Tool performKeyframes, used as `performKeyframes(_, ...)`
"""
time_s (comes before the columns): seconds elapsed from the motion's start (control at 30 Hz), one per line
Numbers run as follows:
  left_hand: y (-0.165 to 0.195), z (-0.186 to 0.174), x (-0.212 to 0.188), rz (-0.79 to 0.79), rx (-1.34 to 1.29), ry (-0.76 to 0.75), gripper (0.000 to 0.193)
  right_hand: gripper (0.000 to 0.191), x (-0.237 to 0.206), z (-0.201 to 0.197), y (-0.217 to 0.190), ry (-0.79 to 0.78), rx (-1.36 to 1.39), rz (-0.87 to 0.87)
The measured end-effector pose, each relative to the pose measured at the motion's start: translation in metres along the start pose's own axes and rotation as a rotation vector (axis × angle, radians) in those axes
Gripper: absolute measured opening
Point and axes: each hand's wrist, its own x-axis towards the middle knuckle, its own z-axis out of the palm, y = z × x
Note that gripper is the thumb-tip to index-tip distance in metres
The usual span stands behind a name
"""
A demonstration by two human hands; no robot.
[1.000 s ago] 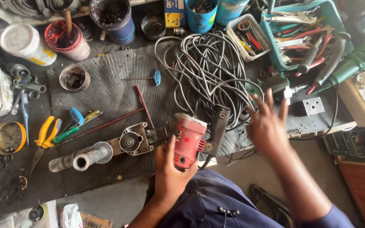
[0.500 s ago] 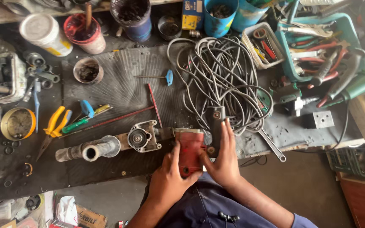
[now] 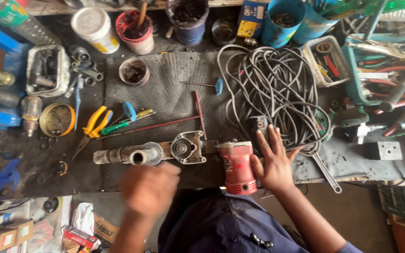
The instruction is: The person disassembles and cleans parts of a power tool at a cluttered workbench. They separate the motor housing and fan cover, then use a handheld air blower to blow dust and debris off the housings and internal components, turning parts over to clean different sides, and finally handle a length of rebar rod near the tool.
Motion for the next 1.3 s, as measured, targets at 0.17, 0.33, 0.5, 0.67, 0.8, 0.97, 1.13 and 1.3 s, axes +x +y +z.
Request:
performKeyframes(0.17,-0.102,-0.055,0.04,-0.535,-0.008,0.118,0.026,0.069,-0.007,-0.008,-0.02,0.051,0.032,0.078)
performKeyframes(0.33,-0.164,-0.059,0.042,-0.263,0.631,-0.459,0.032,0.065,-0.028,-0.011,-0.065,0.165,0.213,0.015)
performKeyframes(0.5,-0.196,-0.052,0.042,-0.141,0.645,-0.577,0.032,0.101,-0.011,-0.011,-0.099,0.052,0.228,0.169)
performKeyframes(0.67,-0.206,-0.059,0.052,-0.188,0.48,-0.738,0.027,0.112,0.004,-0.011,-0.108,-0.022,0.105,0.175)
performKeyframes(0.8,-0.181,-0.057,0.066,-0.381,0.377,-0.83,0.027,0.095,-0.005,-0.009,-0.11,0.069,0.12,0.2)
performKeyframes(0.97,-0.095,-0.065,0.088,-0.505,-0.008,-0.708,0.043,0.041,-0.024,-0.017,-0.12,0.228,0.329,0.197)
performKeyframes(1.13,0.012,-0.045,0.083,-0.45,-0.166,-0.905,0.036,0.046,-0.023,-0.037,-0.129,-0.008,1.287,0.35)
performKeyframes(1.3,0.054,0.021,0.066,-0.17,-0.392,-0.786,0.03,0.031,-0.014,-0.036,-0.105,-0.035,1.933,0.432)
